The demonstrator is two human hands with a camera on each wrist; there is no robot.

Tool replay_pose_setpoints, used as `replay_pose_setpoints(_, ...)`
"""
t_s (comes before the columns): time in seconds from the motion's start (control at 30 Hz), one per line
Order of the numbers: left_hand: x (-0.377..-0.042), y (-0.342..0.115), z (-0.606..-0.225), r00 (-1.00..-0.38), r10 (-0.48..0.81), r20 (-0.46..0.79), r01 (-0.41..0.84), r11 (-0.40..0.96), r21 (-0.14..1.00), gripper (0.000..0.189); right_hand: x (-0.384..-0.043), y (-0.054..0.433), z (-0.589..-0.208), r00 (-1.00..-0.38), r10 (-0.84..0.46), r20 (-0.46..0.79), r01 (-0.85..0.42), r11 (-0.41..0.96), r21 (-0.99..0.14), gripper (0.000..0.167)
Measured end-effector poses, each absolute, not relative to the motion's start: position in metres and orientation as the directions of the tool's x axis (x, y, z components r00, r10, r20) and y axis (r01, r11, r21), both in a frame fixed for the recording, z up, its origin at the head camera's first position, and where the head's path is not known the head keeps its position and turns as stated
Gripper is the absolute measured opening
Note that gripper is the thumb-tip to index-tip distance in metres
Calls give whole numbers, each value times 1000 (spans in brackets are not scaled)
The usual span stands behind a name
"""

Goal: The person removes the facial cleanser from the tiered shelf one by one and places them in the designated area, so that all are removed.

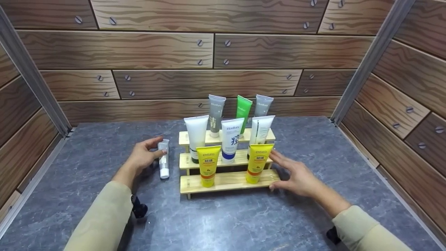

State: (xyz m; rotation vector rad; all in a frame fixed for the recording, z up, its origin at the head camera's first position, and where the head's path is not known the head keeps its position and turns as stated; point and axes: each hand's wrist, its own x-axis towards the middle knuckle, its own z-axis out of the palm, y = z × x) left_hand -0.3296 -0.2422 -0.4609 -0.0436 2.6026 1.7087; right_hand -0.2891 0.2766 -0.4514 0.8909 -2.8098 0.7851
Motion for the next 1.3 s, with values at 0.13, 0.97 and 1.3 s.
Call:
replay_pose_setpoints(0.13, -328, -243, -463, -998, -15, -58, -60, 394, 917, 61, -289, 276, -450, -833, -508, 219, -548, 705, -449, 104)
replay_pose_setpoints(0.97, -337, -242, -469, -991, -13, -133, -120, 519, 846, 63, -288, 277, -453, -827, -511, 235, -560, 706, -433, 102)
replay_pose_setpoints(1.3, -334, -243, -467, -996, 8, -93, -73, 546, 835, 61, -288, 278, -453, -833, -504, 228, -550, 715, -432, 102)
